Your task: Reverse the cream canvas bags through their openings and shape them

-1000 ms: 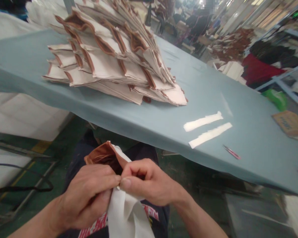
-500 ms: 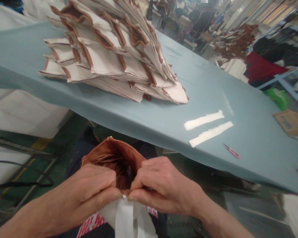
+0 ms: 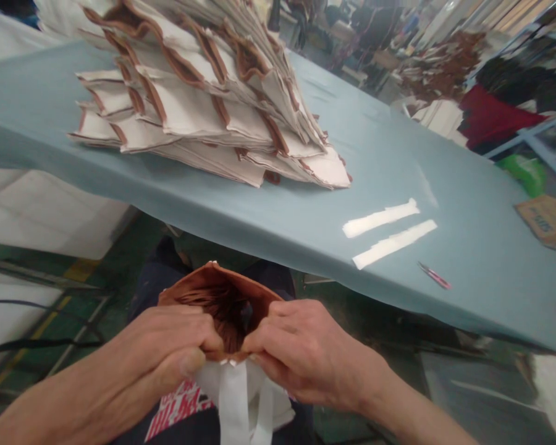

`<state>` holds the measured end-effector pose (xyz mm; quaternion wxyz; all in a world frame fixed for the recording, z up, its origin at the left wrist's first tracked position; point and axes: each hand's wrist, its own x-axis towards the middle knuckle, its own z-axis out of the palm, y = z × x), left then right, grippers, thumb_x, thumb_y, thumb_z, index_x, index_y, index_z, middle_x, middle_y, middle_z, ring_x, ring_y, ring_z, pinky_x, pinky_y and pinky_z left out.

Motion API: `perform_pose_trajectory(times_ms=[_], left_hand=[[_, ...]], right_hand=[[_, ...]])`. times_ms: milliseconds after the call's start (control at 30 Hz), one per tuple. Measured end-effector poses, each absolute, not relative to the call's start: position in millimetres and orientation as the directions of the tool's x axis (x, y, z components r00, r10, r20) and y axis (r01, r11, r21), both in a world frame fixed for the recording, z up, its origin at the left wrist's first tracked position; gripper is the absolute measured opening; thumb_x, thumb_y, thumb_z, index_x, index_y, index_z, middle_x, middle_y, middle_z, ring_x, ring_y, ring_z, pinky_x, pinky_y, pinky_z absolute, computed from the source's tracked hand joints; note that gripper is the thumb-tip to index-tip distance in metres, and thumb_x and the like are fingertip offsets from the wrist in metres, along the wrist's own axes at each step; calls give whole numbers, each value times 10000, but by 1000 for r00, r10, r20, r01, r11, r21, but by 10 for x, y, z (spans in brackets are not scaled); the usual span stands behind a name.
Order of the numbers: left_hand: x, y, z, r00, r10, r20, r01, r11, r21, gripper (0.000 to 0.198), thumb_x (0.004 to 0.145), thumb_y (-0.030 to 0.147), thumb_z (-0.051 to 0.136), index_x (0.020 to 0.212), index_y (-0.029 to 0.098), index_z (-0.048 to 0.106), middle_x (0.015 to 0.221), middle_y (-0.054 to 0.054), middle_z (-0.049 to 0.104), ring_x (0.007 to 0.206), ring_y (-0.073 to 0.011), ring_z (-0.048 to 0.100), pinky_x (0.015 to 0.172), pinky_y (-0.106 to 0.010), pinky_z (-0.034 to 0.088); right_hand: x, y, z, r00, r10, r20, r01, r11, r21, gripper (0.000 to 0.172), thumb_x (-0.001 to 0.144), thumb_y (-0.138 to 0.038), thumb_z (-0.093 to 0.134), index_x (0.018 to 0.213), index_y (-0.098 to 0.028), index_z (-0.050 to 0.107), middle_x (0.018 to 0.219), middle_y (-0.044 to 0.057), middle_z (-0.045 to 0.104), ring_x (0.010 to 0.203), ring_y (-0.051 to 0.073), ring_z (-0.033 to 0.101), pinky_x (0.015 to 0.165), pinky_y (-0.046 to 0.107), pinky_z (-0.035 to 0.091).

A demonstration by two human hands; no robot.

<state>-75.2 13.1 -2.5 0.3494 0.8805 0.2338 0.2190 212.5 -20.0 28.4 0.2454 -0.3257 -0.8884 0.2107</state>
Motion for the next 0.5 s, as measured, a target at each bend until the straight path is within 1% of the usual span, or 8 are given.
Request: perform_pose_trajectory(times_ms=[67, 100, 167, 267, 333, 400, 500], left_hand=[[-658, 164, 11, 833, 520, 189, 238, -644, 727, 429, 1215, 244, 286, 959, 252, 630, 960, 65, 762, 866, -134, 718, 886, -197, 512], [-604, 178, 27, 856, 491, 160, 229, -639, 735, 452, 1221, 235, 281, 886, 250, 585, 882, 73, 723, 793, -124, 684, 836, -199, 504], [-507, 195, 51, 887, 446, 118, 219, -632, 743, 470, 1229, 236, 321, 816, 244, 544, 792, 82, 667, 706, -112, 637, 754, -208, 479], [-419, 176, 62, 892, 444, 85, 244, -630, 737, 414, 1201, 197, 437, 814, 245, 579, 783, 78, 685, 694, -114, 659, 697, -236, 455], [-384, 144, 65, 886, 453, 95, 258, -654, 711, 375, 1168, 155, 463, 833, 249, 603, 806, 64, 722, 703, -129, 689, 684, -273, 447], [-349, 107, 79, 873, 466, 142, 263, -697, 667, 361, 1147, 136, 453, 835, 250, 594, 798, 52, 736, 666, -137, 698, 650, -302, 435], [-277, 45, 114, 835, 493, 243, 272, -755, 596, 369, 1127, 116, 427, 800, 256, 526, 698, 61, 688, 537, -118, 648, 556, -309, 392]], right_hand=[[2105, -203, 294, -665, 676, 318, 484, 714, -506, 336, 1191, -178, 481, 948, -190, 712, 716, -8, 714, 629, 152, 542, 615, 315, 412], [2098, -206, 296, -663, 676, 323, 493, 718, -491, 351, 1191, -175, 478, 927, -189, 710, 704, -12, 707, 622, 152, 530, 617, 317, 414], [2097, -214, 296, -664, 679, 312, 518, 719, -463, 355, 1186, -176, 491, 905, -192, 707, 692, -17, 700, 623, 157, 522, 628, 323, 420], [2120, -249, 288, -687, 684, 246, 558, 713, -425, 301, 1154, -157, 563, 887, -203, 695, 708, -15, 705, 649, 165, 549, 650, 329, 429], [2138, -288, 288, -707, 681, 191, 571, 709, -414, 241, 1113, -116, 615, 901, -201, 691, 753, -5, 728, 688, 170, 593, 687, 326, 456], [2152, -334, 306, -721, 677, 146, 575, 703, -419, 194, 1074, -81, 644, 925, -197, 685, 796, 4, 746, 717, 174, 626, 728, 328, 479], [2170, -398, 367, -715, 693, 92, 592, 671, -447, 158, 1033, -74, 651, 947, -205, 666, 829, 10, 758, 717, 185, 625, 739, 356, 485]])
